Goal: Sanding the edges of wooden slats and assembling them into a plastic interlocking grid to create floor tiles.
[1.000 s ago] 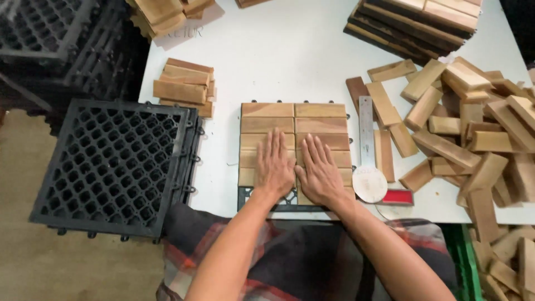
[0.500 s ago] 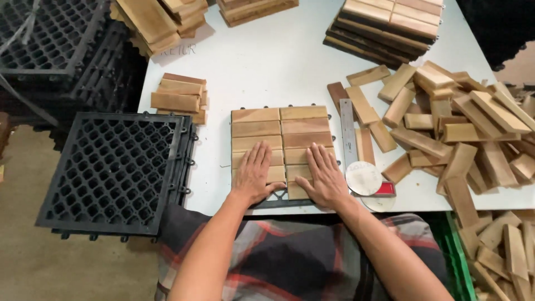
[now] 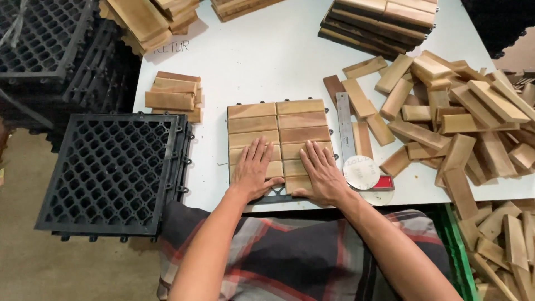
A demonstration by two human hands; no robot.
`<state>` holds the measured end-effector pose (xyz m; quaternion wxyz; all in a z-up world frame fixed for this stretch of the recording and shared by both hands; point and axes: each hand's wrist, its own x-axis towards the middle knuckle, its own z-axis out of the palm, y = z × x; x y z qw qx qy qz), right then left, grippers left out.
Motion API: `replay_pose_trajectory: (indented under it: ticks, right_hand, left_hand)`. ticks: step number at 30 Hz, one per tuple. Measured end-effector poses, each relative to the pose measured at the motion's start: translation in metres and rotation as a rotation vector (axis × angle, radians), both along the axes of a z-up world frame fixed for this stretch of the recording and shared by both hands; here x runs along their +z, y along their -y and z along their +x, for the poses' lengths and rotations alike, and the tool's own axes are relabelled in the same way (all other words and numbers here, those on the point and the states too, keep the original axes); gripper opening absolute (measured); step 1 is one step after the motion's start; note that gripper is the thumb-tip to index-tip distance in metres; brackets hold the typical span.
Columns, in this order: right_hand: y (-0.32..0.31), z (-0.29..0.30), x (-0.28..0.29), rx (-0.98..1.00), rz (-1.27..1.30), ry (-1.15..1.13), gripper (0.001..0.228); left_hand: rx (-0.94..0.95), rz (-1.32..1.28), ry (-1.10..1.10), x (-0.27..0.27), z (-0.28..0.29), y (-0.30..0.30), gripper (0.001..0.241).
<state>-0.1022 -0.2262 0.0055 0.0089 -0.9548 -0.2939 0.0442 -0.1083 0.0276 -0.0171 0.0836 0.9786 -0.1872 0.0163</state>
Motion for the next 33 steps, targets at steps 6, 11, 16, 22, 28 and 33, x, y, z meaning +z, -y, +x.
replay_pose_trajectory:
  ticks: [6, 11, 16, 22, 28, 33]
  right_hand:
    - [0.008, 0.008, -0.038, 0.083, 0.193, 0.335, 0.127]
    - [0.001, 0.014, -0.024, 0.128, 0.172, 0.353, 0.120]
    - [0.000, 0.009, -0.008, 0.089, 0.210, 0.340, 0.108]
    - [0.034, 0.049, 0.007, -0.113, 0.475, -0.026, 0.064]
    - [0.151, 0.068, 0.041, -0.591, 0.747, 0.156, 0.047]
    - [0.253, 0.071, 0.055, -1.459, 1.139, 0.601, 0.037]
  left_hand:
    - [-0.066, -0.008, 0.072, -0.006, 0.006, -0.007, 0.113]
    - [-0.032, -0.022, 0.096, -0.014, 0.011, -0.007, 0.111]
    - [0.001, -0.022, -0.012, 0.017, 0.009, 0.012, 0.114]
    - [-0.121, 0.017, -0.100, 0.024, 0.026, 0.067, 0.103]
    - [-0.191, -0.063, 0.044, 0.021, 0.065, 0.144, 0.103]
    - [-0.314, -0.332, -0.014, 0.063, 0.080, 0.260, 0.096]
